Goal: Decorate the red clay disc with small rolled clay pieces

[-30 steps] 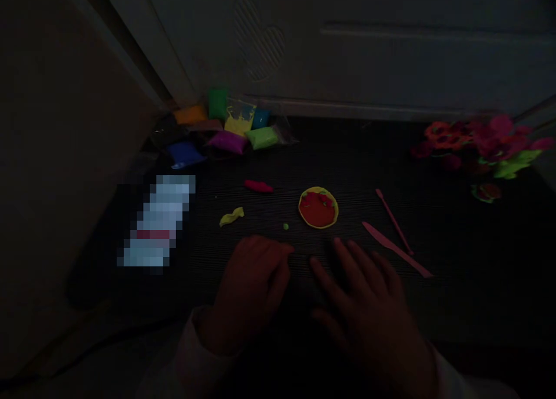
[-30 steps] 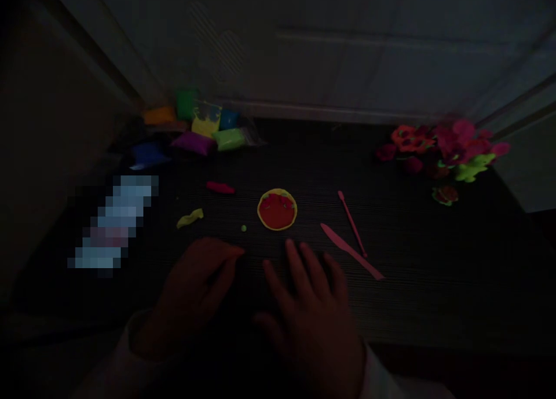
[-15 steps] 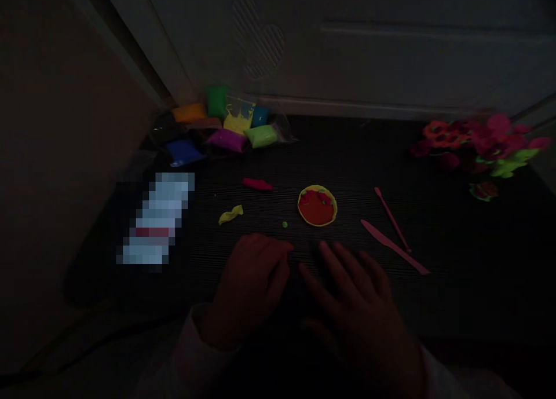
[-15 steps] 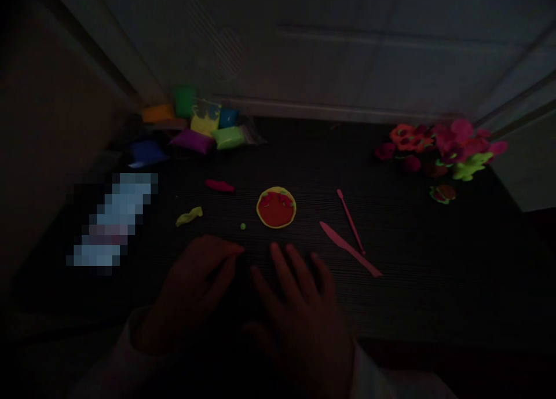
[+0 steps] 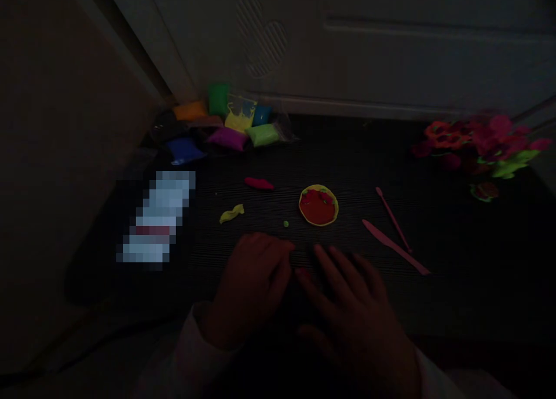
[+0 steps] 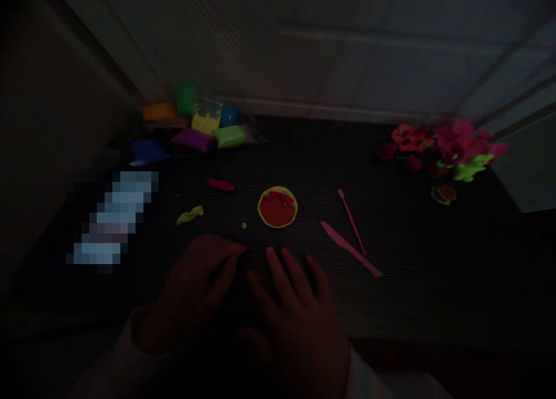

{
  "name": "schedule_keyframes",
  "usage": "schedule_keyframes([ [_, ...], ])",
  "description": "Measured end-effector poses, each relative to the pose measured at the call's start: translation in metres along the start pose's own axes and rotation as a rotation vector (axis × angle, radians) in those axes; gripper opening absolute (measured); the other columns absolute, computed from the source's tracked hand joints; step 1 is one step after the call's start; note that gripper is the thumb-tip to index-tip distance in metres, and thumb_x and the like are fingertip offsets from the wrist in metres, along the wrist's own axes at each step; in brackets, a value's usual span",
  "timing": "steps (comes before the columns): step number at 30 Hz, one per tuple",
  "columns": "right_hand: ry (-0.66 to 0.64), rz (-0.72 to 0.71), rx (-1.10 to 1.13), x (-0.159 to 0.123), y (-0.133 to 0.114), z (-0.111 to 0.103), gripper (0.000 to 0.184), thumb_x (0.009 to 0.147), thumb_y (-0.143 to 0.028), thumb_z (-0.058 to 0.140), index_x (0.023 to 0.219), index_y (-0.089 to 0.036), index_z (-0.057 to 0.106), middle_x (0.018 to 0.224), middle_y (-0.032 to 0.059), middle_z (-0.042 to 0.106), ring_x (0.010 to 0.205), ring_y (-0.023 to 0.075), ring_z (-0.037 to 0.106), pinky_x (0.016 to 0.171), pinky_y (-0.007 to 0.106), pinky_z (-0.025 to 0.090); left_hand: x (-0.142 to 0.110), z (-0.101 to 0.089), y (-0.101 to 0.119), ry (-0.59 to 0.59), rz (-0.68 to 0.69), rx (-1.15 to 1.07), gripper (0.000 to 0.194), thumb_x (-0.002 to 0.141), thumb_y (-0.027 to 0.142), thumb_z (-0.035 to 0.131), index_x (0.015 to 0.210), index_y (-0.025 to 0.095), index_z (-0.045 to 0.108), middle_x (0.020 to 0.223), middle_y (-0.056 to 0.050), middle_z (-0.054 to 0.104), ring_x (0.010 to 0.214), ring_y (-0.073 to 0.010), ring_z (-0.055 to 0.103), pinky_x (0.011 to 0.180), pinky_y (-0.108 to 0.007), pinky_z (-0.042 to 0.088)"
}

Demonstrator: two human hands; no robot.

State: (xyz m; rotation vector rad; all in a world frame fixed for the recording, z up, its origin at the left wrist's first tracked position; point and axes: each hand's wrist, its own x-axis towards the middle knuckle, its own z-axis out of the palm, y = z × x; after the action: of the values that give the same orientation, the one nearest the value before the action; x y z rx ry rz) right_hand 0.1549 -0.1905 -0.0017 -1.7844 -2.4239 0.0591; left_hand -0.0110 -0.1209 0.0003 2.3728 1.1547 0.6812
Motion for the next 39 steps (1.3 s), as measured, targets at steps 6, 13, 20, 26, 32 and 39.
schedule_keyframes([
  [6, 0.004, 0.063, -0.008, -0.0007, -0.0006, -0.0004, 0.051, 0.075, -0.058, 0.039, 0.119, -0.033, 0.046, 0.134, 0.0094, 0.036, 0.121, 0.0269, 0.031, 0.094, 0.048, 0.024, -0.0009, 0.0011, -0.0002, 0.015, -0.001, -0.007, 0.016, 0.080, 0.013, 0.042, 0.089, 0.016, 0.056, 0.080, -0.002, 0.061, 0.076, -0.0157, 0.053, 0.069, -0.031, 0.041],
  [13, 0.008, 0.088, -0.007, -0.0007, 0.0016, -0.0003, 0.051, 0.074, -0.058, 0.040, 0.119, -0.033, 0.045, 0.134, 0.0090, 0.035, 0.121, 0.0284, 0.030, 0.094, 0.049, 0.023, 0.0010, 0.0000, 0.0004, 0.014, -0.017, 0.007, 0.017, 0.080, 0.013, 0.042, 0.088, 0.016, 0.056, 0.079, -0.002, 0.061, 0.076, -0.0156, 0.054, 0.069, -0.031, 0.041],
  [20, -0.011, 0.075, -0.030, 0.0014, 0.0001, -0.0024, 0.053, 0.074, -0.058, 0.041, 0.120, -0.033, 0.044, 0.135, 0.0094, 0.034, 0.121, 0.0291, 0.031, 0.093, 0.049, 0.025, -0.0007, -0.0010, 0.0011, 0.021, -0.005, -0.004, 0.016, 0.080, 0.012, 0.042, 0.089, 0.016, 0.056, 0.079, -0.002, 0.061, 0.076, -0.0152, 0.053, 0.069, -0.030, 0.041],
  [26, -0.004, 0.129, -0.021, 0.0022, 0.0010, -0.0017, 0.050, 0.074, -0.058, 0.041, 0.118, -0.034, 0.046, 0.135, 0.0088, 0.034, 0.122, 0.0294, 0.029, 0.093, 0.050, 0.024, -0.0006, -0.0012, 0.0018, 0.004, -0.009, -0.002, 0.016, 0.080, 0.012, 0.042, 0.089, 0.015, 0.056, 0.080, -0.002, 0.061, 0.077, -0.0153, 0.053, 0.070, -0.031, 0.041],
  [32, -0.012, 0.090, -0.007, 0.0014, -0.0002, -0.0013, 0.051, 0.075, -0.058, 0.039, 0.120, -0.035, 0.044, 0.135, 0.0086, 0.034, 0.121, 0.0276, 0.030, 0.094, 0.049, 0.023, 0.0001, -0.0004, 0.0021, 0.009, -0.013, -0.012, 0.016, 0.080, 0.012, 0.043, 0.089, 0.015, 0.055, 0.080, -0.002, 0.061, 0.076, -0.0153, 0.053, 0.069, -0.031, 0.040],
  [39, -0.011, 0.062, -0.014, 0.0014, 0.0016, -0.0006, 0.052, 0.074, -0.056, 0.042, 0.121, -0.033, 0.043, 0.136, 0.0086, 0.033, 0.121, 0.0283, 0.030, 0.094, 0.049, 0.023, -0.0001, -0.0015, 0.0019, -0.005, -0.019, -0.004, 0.017, 0.081, 0.013, 0.042, 0.089, 0.016, 0.056, 0.080, -0.002, 0.061, 0.077, -0.0155, 0.053, 0.070, -0.031, 0.041],
])
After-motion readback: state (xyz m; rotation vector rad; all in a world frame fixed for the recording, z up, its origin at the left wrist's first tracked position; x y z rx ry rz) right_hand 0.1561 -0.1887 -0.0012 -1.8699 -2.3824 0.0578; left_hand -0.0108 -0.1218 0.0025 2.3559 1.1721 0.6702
